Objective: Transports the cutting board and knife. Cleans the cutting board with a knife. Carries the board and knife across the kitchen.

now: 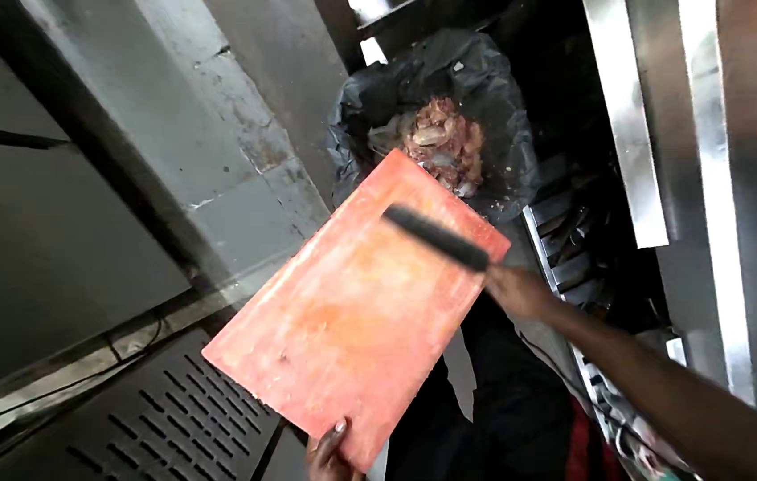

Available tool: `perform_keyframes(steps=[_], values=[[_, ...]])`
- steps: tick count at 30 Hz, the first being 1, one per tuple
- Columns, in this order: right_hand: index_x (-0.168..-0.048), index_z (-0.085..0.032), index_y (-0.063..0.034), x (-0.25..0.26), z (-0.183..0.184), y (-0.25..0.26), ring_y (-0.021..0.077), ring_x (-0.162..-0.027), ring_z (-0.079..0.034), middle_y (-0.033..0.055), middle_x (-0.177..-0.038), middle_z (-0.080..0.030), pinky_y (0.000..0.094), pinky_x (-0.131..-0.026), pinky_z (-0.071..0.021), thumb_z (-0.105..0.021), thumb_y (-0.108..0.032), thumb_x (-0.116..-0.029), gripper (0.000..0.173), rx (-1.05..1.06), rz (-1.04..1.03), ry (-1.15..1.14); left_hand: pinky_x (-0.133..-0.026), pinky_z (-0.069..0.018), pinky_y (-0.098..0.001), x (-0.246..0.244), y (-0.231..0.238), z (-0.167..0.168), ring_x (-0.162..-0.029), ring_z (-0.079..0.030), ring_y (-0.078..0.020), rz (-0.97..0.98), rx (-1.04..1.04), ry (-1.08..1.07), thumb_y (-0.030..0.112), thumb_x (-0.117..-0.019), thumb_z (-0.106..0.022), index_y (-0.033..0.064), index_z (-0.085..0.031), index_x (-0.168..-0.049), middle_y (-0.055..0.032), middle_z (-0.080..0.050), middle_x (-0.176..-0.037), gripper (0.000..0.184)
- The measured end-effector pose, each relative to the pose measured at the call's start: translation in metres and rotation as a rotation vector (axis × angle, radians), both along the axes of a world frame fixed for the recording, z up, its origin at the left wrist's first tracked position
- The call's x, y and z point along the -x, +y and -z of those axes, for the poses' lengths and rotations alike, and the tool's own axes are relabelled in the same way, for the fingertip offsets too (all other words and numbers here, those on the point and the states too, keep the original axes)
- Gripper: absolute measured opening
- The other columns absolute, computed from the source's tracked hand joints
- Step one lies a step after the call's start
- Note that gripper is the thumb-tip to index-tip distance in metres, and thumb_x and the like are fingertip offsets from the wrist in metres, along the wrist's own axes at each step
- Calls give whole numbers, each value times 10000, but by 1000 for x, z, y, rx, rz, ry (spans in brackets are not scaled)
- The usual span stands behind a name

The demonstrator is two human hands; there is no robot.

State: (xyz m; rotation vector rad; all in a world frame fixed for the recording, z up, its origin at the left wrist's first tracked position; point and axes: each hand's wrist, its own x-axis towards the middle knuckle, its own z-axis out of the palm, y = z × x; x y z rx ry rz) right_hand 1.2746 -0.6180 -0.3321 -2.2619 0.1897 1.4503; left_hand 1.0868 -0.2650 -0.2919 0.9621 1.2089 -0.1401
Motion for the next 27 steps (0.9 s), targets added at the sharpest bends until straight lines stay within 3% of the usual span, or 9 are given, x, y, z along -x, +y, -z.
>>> perform_keyframes(steps=[3,5,8,12,15,19,21,23,27], values=[[-1138,-662,-9,-51,-2,-43,443,-1012,-668,252,-1019,-684,663,-879,-499,-336,-493,-1104,585,163,182,-128,-643,-643,-346,-3,1,-4,-706,-743,-139,11,-40,12,-18,-894,-449,55,-591,-1033,-43,-750,-795,212],[-988,-636,-24,-57,-17,-51,391,-793,-653,195,-805,-631,616,-719,-503,-333,-532,-1092,600,143,232,-284,-640,-641,-331,-5,2,-2,-697,-741,-125,21,-58,23,-31,-909,-428,58,-581,-1036,-22,-748,-785,218],[-914,-593,-100,-51,-42,-32,182,-455,-519,31,-575,-499,389,-450,-478,-410,-616,-1033,560,-122,462,-346,-644,-643,-341,-1,2,-3,-698,-742,-132,-3,-38,25,-40,-896,-438,60,-581,-1039,-34,-750,-789,225],[-1062,-541,-138,-65,-75,18,89,-427,-492,-17,-581,-480,248,-410,-475,-589,-350,-999,226,-499,866,-280,-655,-640,-320,-3,3,-2,-692,-739,-115,25,-32,7,-56,-907,-415,63,-582,-1038,-20,-751,-779,244],[-1086,-538,-146,-74,-81,33,94,-420,-491,-14,-619,-493,256,-392,-502,-556,-317,-1030,181,-582,976,-428,-660,-639,-317,1,5,2,-692,-737,-112,27,-28,0,-59,-897,-432,67,-592,-1032,-16,-753,-780,245],[-1148,-527,-113,-61,-48,43,143,-409,-491,7,-611,-497,336,-382,-495,-451,-474,-1071,376,-317,925,-663,-658,-637,-320,0,4,3,-688,-736,-113,21,-6,-28,-46,-879,-472,72,-632,-988,-25,-755,-774,227],[-1319,-496,-68,-49,-22,50,214,-497,-544,80,-683,-544,420,-480,-520,-447,-428,-1086,432,-159,875,-426,-666,-638,-310,-1,4,3,-698,-737,-106,28,-11,-47,-52,-881,-468,84,-621,-1000,-11,-756,-782,237],[-1413,-465,-126,-56,-15,51,185,-509,-508,68,-736,-516,368,-470,-489,-433,-466,-1092,468,-100,865,-66,-667,-635,-306,-2,4,2,-700,-733,-94,38,-22,-48,-48,-873,-470,105,-630,-971,4,-755,-776,242],[-1299,-502,-117,-69,-49,51,202,-475,-523,66,-685,-514,394,-465,-513,-425,-466,-1094,412,-70,869,-193,-687,-642,-341,6,11,4,-721,-739,-113,49,1,-17,-42,-872,-483,89,-611,-995,-7,-756,-796,221]])
